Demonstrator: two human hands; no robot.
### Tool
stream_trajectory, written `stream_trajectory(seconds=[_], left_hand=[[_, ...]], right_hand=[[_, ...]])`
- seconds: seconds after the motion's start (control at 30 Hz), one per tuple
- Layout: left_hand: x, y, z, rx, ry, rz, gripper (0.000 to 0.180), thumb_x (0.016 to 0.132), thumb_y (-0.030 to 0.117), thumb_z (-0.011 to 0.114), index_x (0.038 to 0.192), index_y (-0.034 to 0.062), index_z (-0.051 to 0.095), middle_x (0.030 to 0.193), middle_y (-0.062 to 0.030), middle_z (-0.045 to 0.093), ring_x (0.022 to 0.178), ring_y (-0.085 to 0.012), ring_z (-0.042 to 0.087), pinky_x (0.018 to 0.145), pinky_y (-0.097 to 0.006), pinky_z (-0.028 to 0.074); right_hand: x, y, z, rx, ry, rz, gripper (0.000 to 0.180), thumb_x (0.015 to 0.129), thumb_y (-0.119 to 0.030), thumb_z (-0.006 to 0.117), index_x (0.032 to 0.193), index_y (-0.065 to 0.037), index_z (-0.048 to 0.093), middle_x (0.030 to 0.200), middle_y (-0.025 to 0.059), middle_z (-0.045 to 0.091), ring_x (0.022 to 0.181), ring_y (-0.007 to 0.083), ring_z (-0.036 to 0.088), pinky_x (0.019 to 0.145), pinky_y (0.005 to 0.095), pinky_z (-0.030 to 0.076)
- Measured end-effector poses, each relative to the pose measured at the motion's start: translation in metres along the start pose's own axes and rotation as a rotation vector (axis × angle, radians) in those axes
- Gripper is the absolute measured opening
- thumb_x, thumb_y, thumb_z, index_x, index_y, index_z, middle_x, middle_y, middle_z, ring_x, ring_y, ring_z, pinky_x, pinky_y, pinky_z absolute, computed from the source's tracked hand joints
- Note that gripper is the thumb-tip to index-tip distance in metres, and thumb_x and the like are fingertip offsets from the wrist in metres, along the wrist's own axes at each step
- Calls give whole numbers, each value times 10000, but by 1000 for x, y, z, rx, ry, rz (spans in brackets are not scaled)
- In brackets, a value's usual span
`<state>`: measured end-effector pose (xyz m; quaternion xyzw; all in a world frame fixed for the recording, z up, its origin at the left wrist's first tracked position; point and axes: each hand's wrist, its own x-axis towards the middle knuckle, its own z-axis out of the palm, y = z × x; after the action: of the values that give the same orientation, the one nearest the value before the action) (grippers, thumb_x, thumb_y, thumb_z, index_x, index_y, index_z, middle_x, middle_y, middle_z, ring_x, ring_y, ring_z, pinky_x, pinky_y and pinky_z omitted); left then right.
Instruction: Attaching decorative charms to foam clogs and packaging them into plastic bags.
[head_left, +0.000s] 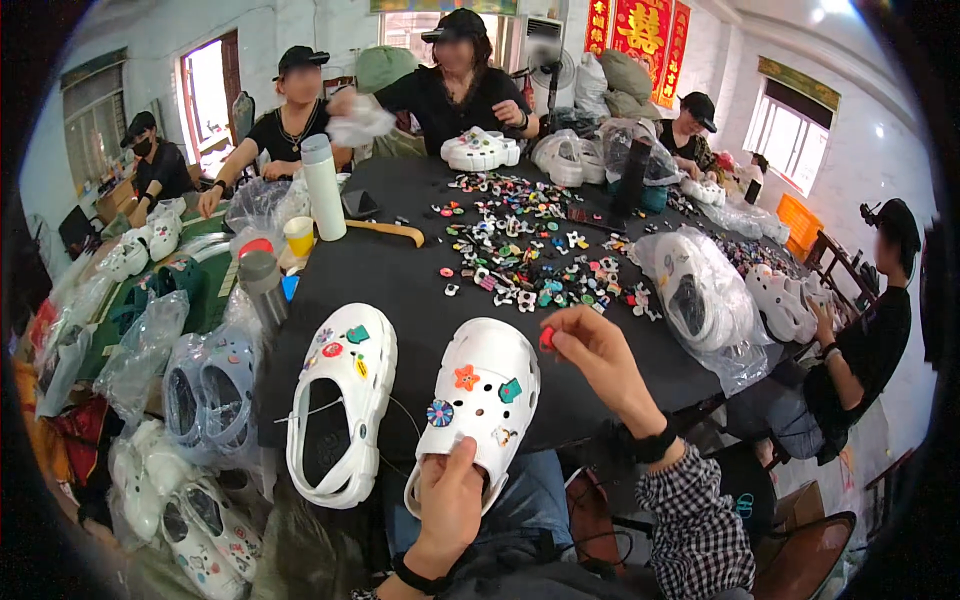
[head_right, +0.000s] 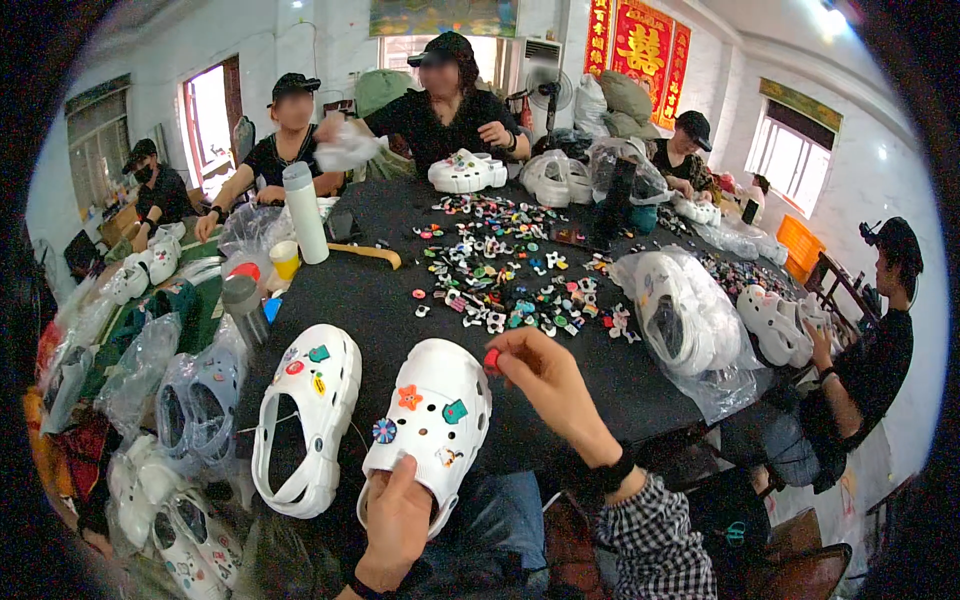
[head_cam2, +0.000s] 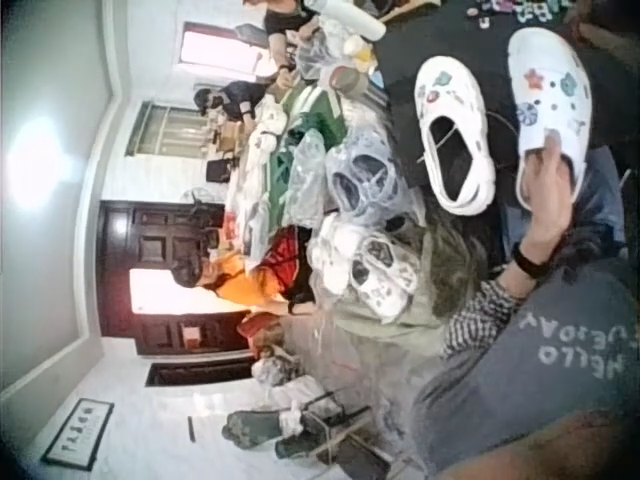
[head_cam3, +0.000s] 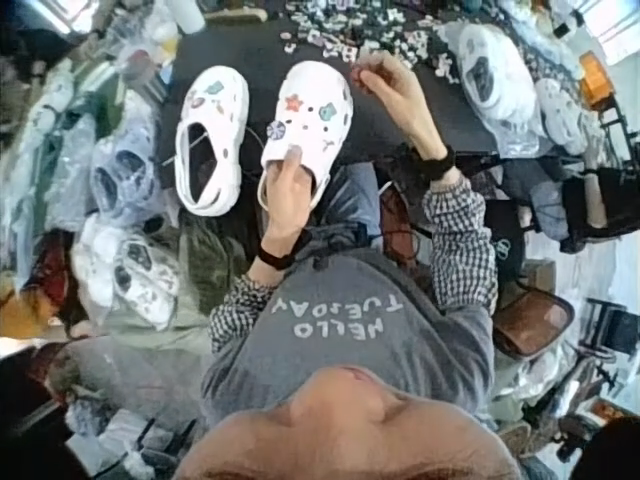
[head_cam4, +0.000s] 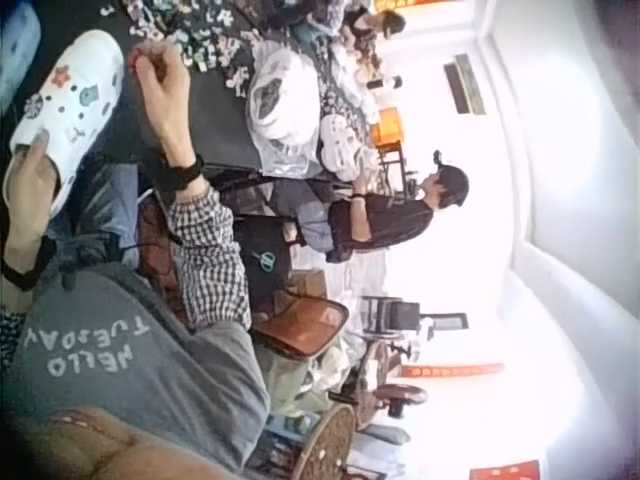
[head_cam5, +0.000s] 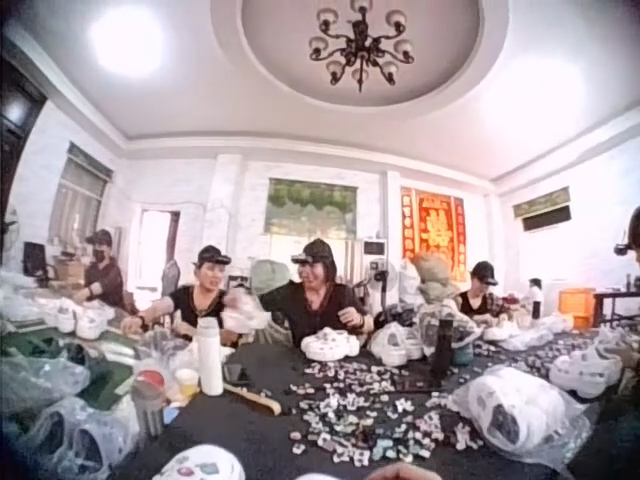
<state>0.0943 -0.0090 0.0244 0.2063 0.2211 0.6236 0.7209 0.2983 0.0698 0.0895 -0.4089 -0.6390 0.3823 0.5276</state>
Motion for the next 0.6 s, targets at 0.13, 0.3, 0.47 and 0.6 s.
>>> stream_trajectory(seconds=[0.13,0.3,0.47,0.6], left_hand=[[2,-3,-5,-16,9,16,454,979,91,517,1387,-20,352,1350,-138,492,1227,-250,515,1052,-396,404],[3,-4,-1,-27,-78,42,440,988,89,496,1388,-21,351,1360,-137,487,1246,-248,502,1064,-403,390],[4,-5,0,25,-74,48,450,998,102,471,1410,1,320,1366,-151,475,1265,-263,480,1087,-439,367],[5,-9,-4,23,-52,72,434,1000,105,470,1396,-9,333,1346,-150,488,1250,-252,490,1079,-426,376]], right_hand=[[-20,-3,21,47,8,-5,137,948,-23,534,1076,-6,580,940,24,626,819,65,577,685,220,463],[-39,-9,38,-10,40,6,139,929,21,534,1056,14,590,953,48,586,797,79,591,677,228,492],[-46,-10,55,-163,42,-94,146,883,35,603,1020,-3,634,971,80,583,796,130,619,680,256,516],[-49,-4,69,-432,90,-253,196,787,67,692,968,-2,663,955,89,590,798,160,651,678,267,535]])
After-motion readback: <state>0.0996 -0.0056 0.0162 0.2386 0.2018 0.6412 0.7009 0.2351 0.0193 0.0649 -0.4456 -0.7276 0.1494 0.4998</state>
